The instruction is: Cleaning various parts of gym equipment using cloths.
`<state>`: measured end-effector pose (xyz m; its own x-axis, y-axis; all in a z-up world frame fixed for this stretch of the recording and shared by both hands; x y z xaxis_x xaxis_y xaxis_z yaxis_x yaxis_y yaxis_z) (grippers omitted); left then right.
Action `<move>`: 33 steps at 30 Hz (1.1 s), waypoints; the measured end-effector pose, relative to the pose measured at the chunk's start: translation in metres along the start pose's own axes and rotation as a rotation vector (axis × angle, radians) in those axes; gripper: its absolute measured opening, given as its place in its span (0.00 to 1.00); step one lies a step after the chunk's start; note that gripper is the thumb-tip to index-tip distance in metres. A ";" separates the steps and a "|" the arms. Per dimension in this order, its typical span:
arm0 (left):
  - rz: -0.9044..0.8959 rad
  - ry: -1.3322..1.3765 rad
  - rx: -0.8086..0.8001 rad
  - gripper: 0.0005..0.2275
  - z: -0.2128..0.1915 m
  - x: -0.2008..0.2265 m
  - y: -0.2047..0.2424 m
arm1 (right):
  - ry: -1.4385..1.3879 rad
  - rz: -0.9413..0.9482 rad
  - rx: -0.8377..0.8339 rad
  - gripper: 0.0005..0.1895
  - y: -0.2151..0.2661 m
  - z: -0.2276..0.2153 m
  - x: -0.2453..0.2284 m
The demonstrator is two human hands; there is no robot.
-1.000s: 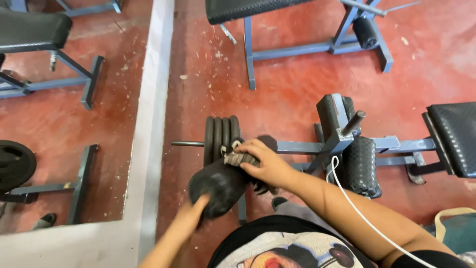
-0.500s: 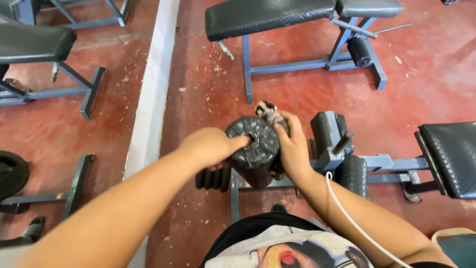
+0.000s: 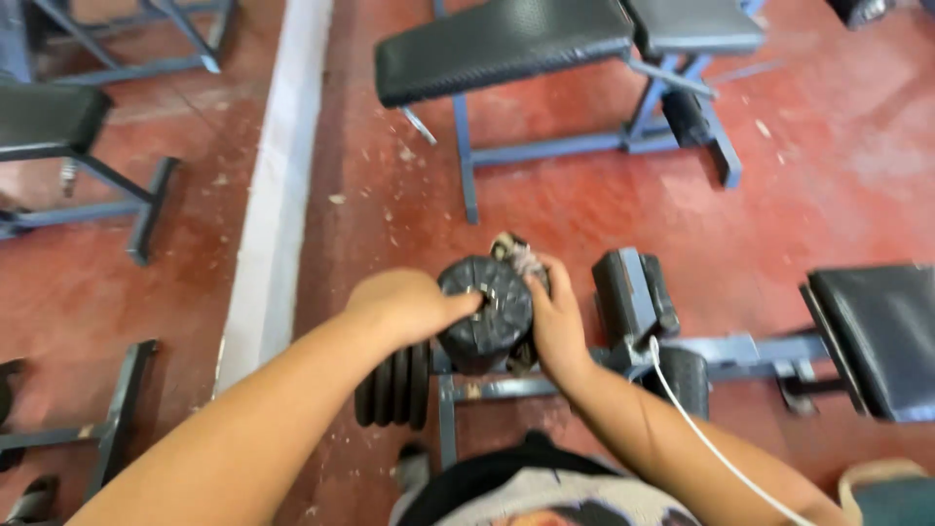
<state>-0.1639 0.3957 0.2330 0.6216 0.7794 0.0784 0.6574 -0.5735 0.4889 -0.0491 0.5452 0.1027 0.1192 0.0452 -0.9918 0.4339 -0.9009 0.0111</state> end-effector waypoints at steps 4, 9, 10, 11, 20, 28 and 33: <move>0.061 -0.034 0.061 0.40 -0.002 0.010 -0.027 | -0.057 0.012 0.101 0.16 -0.013 -0.005 -0.010; 1.047 -0.029 1.140 0.21 -0.056 0.095 0.049 | -0.036 -0.176 0.223 0.14 -0.016 -0.011 0.004; 1.074 -0.020 1.134 0.21 -0.051 0.095 0.046 | -0.029 -0.173 0.249 0.14 -0.010 -0.015 -0.014; 1.056 0.034 0.960 0.23 -0.040 0.096 0.029 | -0.236 -0.004 0.173 0.18 -0.007 -0.010 -0.019; 1.090 0.272 0.848 0.21 -0.034 0.100 -0.006 | 0.091 -0.249 0.389 0.17 0.030 -0.054 -0.072; 1.037 0.109 0.836 0.32 -0.013 0.124 -0.040 | 0.485 -0.476 0.243 0.12 0.029 -0.047 -0.111; 1.048 0.192 0.702 0.33 -0.013 0.135 -0.036 | 0.798 -0.535 0.253 0.10 0.062 -0.044 -0.148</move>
<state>-0.1096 0.5246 0.2368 0.9446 -0.1355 0.2990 0.0108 -0.8975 -0.4408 -0.0003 0.5022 0.2556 0.5698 0.6661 -0.4813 0.4139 -0.7386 -0.5321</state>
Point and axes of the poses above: each hand's wrist, its own y-axis away from the middle knuckle, its own z-axis out of the palm, x = y × z, the point moved 10 cm from there along -y, towards the middle knuckle, and after that the axes turned 11 degrees about x, right-handed, at the moved point
